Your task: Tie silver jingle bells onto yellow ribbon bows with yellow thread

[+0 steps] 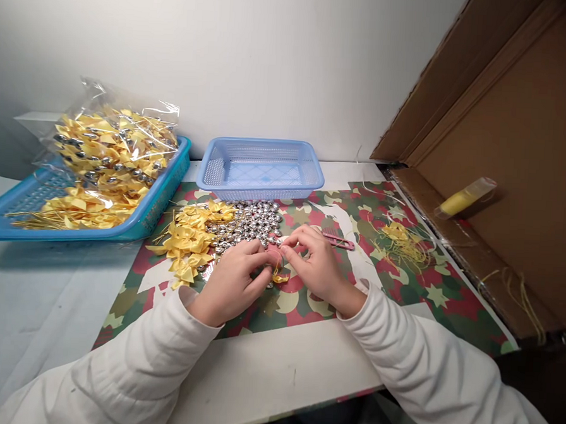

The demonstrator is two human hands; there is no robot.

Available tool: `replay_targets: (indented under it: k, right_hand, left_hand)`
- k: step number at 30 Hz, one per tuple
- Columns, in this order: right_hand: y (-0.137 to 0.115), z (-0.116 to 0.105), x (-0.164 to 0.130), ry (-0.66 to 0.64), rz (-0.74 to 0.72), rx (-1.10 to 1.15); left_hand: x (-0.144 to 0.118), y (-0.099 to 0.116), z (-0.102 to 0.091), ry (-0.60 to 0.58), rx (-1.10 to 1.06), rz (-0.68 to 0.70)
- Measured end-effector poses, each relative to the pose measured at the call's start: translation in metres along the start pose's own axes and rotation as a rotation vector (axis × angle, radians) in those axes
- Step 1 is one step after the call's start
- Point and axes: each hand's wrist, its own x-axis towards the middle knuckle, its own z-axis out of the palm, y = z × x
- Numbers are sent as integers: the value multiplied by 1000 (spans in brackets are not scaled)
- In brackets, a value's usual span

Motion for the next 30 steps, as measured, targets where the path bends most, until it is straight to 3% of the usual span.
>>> replay_targets:
  k: [6,16,22,27,30]
  right_hand:
    - [1,0,0,-5,-26,2]
    - [2,0,0,3,-31,-5]
    - [2,-1,-1,-26,-51,-39]
    - [-3,-12,-1,-28,-194,-198]
    - [-6,-18,-2,-109,-313,-345]
  left_hand:
    - [0,0,0,37,-177,-71]
    - [0,0,2,-3,-26,-22]
    - [0,-1,2,25,-131,-40]
    - [-1,-2,1,38,-160,-52]
    - [-1,-2,1,38,-155,-51]
